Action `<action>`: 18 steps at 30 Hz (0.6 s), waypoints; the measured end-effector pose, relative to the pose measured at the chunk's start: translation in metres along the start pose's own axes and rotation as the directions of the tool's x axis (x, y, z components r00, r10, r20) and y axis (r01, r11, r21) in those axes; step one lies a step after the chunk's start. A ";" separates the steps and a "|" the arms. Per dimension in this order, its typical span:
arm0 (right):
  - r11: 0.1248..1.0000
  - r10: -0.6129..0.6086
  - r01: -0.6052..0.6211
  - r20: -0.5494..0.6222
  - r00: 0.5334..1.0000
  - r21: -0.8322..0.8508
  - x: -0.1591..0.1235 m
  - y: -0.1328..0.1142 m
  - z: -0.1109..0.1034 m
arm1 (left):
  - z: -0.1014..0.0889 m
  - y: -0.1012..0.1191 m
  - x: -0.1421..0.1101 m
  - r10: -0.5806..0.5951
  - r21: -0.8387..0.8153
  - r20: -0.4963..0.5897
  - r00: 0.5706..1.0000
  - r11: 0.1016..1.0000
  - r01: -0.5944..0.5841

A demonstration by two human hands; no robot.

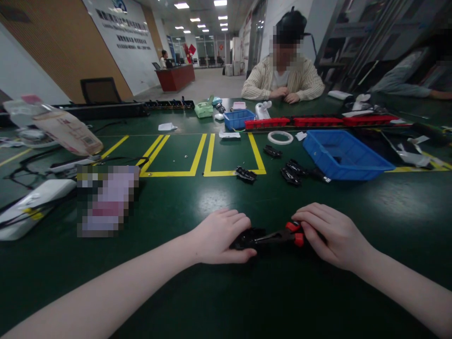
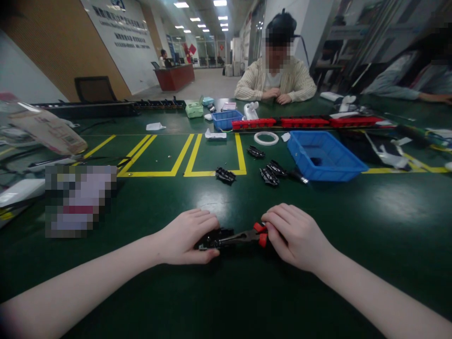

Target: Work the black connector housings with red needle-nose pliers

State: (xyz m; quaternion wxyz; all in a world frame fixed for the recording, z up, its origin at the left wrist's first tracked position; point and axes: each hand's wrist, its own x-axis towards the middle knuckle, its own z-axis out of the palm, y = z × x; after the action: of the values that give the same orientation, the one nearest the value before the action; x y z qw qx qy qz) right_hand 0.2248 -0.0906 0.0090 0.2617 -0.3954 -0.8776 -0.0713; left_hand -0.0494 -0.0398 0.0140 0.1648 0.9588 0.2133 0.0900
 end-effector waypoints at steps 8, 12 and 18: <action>0.999 0.037 -0.037 0.023 0.999 0.024 -0.006 -0.001 0.006 | 0.000 0.000 0.000 -0.015 0.031 -0.012 1.000 0.999 0.015; 1.000 0.026 -0.026 0.020 0.999 0.004 -0.006 0.000 0.005 | 0.001 0.000 0.000 -0.014 0.033 -0.015 1.000 0.999 0.015; 0.999 -0.031 0.031 0.003 1.000 -0.039 0.000 0.002 -0.004 | 0.001 0.002 0.000 0.008 0.068 -0.024 1.000 0.998 -0.007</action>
State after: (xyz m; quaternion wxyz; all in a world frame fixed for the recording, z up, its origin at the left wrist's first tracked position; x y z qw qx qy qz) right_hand 0.2279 -0.0906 0.0122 0.2519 -0.3867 -0.8823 -0.0921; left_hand -0.0481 -0.0413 0.0136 0.1293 0.9635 0.2147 0.0947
